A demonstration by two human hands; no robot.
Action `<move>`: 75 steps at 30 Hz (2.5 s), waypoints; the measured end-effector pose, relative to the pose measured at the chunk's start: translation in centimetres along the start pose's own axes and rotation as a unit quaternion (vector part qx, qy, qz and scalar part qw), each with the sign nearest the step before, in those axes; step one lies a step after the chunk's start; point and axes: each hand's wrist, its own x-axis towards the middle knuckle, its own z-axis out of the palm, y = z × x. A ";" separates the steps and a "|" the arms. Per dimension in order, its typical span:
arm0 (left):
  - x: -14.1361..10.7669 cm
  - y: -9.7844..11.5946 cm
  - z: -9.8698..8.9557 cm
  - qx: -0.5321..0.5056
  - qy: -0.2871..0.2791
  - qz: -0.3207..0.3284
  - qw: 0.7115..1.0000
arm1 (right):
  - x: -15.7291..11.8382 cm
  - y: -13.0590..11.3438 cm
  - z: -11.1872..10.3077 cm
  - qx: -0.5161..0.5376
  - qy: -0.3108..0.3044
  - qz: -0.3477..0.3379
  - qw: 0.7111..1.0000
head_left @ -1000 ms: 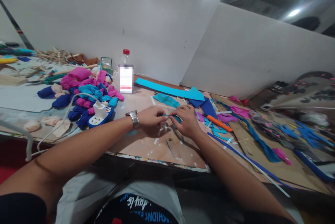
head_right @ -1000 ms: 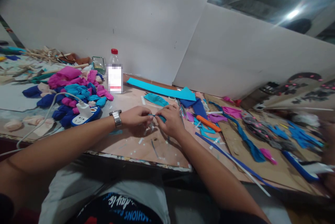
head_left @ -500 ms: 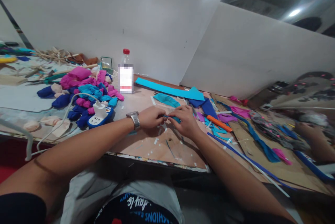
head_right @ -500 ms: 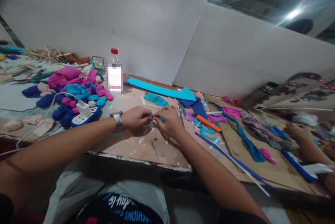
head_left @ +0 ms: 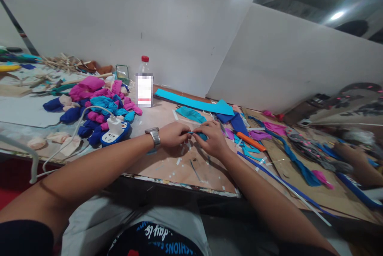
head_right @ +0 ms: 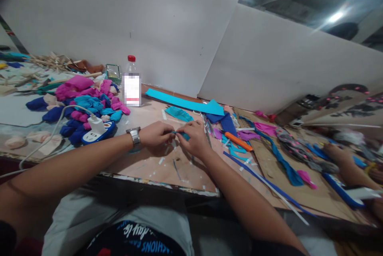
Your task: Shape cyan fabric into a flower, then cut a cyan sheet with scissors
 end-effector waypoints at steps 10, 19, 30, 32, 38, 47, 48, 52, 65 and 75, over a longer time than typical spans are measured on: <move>0.0 -0.1 0.1 -0.025 -0.014 -0.013 1.000 | -0.1 0.1 0.1 0.014 0.014 -0.011 1.000; 0.0 -0.3 0.1 -0.029 -0.013 0.015 0.999 | -0.1 0.2 0.3 0.025 0.019 -0.021 0.999; 0.4 -0.7 0.5 -0.124 -0.038 -0.029 0.991 | 0.0 0.0 0.0 0.014 0.031 -0.043 0.998; 0.5 -0.8 0.6 -0.166 -0.048 -0.037 0.984 | 0.0 0.0 -0.1 0.011 0.031 -0.051 0.998; 0.8 -1.1 0.8 -0.224 -0.042 -0.053 0.972 | -0.1 0.1 -0.2 -0.007 0.041 -0.066 0.997; 0.2 -0.5 0.2 -0.026 0.030 0.001 0.999 | -0.1 0.2 -0.1 -0.021 0.036 -0.031 0.999; 0.2 -0.4 0.2 -0.001 0.041 0.003 0.999 | -0.1 0.2 -0.1 -0.020 0.036 -0.029 0.999; 0.1 -0.6 0.4 0.085 0.070 0.021 0.994 | -0.1 0.1 0.0 -0.004 0.039 -0.007 0.999; 0.2 -1.3 0.4 0.185 0.054 0.095 0.977 | -0.1 -0.3 0.2 -0.006 0.033 -0.004 0.999; 0.2 -1.4 0.1 0.239 0.065 0.083 0.965 | 0.2 -0.3 0.3 -0.009 0.053 0.022 0.998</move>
